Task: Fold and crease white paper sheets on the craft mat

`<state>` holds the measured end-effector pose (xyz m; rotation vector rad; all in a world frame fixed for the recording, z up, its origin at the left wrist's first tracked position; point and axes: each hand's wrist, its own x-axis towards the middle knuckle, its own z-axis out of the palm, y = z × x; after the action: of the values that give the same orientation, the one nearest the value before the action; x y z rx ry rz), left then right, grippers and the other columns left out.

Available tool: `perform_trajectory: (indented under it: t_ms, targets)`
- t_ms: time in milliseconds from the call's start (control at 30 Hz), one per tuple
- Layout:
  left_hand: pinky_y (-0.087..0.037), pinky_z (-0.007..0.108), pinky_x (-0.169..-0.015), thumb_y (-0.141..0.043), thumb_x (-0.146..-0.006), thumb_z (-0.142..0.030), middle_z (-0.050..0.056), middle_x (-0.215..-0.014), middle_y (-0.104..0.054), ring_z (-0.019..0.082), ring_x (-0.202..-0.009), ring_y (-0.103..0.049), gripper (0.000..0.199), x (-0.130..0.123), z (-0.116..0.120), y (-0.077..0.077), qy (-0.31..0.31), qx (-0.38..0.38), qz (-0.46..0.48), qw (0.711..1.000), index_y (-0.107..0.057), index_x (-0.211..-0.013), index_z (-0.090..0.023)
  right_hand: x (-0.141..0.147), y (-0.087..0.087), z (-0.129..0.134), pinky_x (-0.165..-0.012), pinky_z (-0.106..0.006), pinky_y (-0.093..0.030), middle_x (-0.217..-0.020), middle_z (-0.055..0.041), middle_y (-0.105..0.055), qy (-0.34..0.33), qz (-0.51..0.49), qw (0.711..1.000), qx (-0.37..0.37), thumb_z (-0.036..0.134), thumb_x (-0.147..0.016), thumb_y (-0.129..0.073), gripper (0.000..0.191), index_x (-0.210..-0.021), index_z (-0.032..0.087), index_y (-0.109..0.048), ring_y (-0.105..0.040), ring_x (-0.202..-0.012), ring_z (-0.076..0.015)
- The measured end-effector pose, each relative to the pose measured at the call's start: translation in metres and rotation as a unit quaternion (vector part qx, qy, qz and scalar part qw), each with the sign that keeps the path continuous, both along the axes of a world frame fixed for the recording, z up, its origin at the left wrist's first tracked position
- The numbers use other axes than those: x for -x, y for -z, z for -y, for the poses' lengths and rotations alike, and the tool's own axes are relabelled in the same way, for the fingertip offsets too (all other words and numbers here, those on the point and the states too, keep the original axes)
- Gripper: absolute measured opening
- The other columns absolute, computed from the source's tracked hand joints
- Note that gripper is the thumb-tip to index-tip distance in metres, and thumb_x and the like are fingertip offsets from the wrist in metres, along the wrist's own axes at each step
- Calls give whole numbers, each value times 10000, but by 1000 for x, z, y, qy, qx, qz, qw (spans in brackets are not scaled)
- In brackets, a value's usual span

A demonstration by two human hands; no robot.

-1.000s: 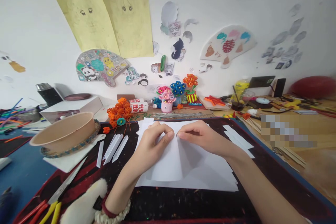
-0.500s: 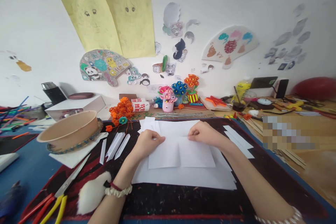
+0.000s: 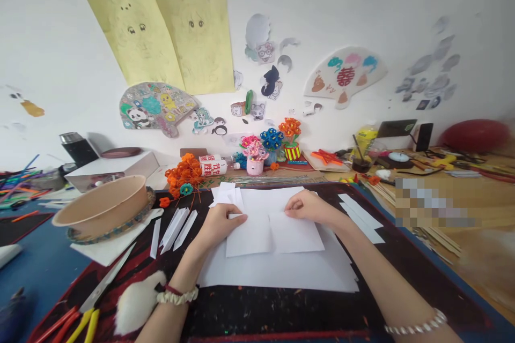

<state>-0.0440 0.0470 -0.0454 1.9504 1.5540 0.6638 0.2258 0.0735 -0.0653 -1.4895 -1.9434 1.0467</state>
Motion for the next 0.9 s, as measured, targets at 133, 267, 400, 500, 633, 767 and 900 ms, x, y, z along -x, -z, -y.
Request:
perform_trajectory:
  t_ms: [133, 267, 400, 500, 633, 767, 900]
  targets:
    - [-353, 268, -598, -631, -669, -465, 30, -661, -671, 167, -630, -524, 318, 2, 0, -1, -17, -7, -12, 1000, -709, -662, -157, -8, 5, -5, -623, -263, -494, -719, -77, -741, 3, -21, 1000, 8, 230, -612, -721, 175, -759, 138, -742, -672, -690, -199]
    - [-350, 262, -585, -627, -659, -479, 26, -635, -655, 164, -617, -515, 324, 4, 0, -1, -22, -11, -17, 1000, -684, -619, -162, -15, 9, -10, -620, -269, -493, -710, -83, -736, 9, -30, 999, 10, 223, -589, -737, 176, -742, 138, -740, -668, -685, -204]
    - [-368, 260, -601, -624, -656, -477, 27, -681, -670, 167, -642, -527, 317, 6, -1, -3, -11, -8, -19, 1000, -699, -668, -169, -19, 6, -9, -647, -280, -490, -710, -76, -721, -1, -46, 999, 7, 256, -598, -733, 253, -819, 133, -747, -656, -698, -201]
    - [-368, 263, -613, -639, -640, -441, 23, -688, -665, 169, -652, -534, 272, 7, 0, -5, -12, -6, -25, 1000, -696, -676, -177, -22, 2, -6, -657, -274, -492, -731, -59, -705, -19, -61, 998, 12, 258, -590, -723, 352, -918, 130, -738, -645, -696, -184]
    - [-351, 263, -606, -656, -618, -393, 7, -625, -616, 168, -643, -521, 212, 8, 1, -7, -32, -12, -36, 999, -678, -652, -185, -26, -1, -6, -682, -271, -491, -764, -53, -693, -21, -64, 998, 10, 200, -568, -696, 382, -940, 126, -734, -641, -728, -182]
    - [-327, 252, -570, -672, -598, -399, -15, -550, -535, 157, -609, -492, 213, 10, 0, -7, -39, -9, -46, 998, -666, -624, -187, -27, 0, -8, -673, -272, -496, -745, -50, -695, -18, -57, 998, 2, 172, -573, -674, 344, -907, 133, -746, -648, -732, -194]
    - [-318, 249, -563, -676, -597, -388, -26, -537, -512, 144, -584, -475, 205, 12, 0, -9, -37, -8, -53, 998, -655, -604, -184, -29, 2, -8, -659, -269, -498, -728, -45, -702, -10, -45, 999, -18, 158, -583, -672, 321, -892, 144, -756, -652, -736, -203]
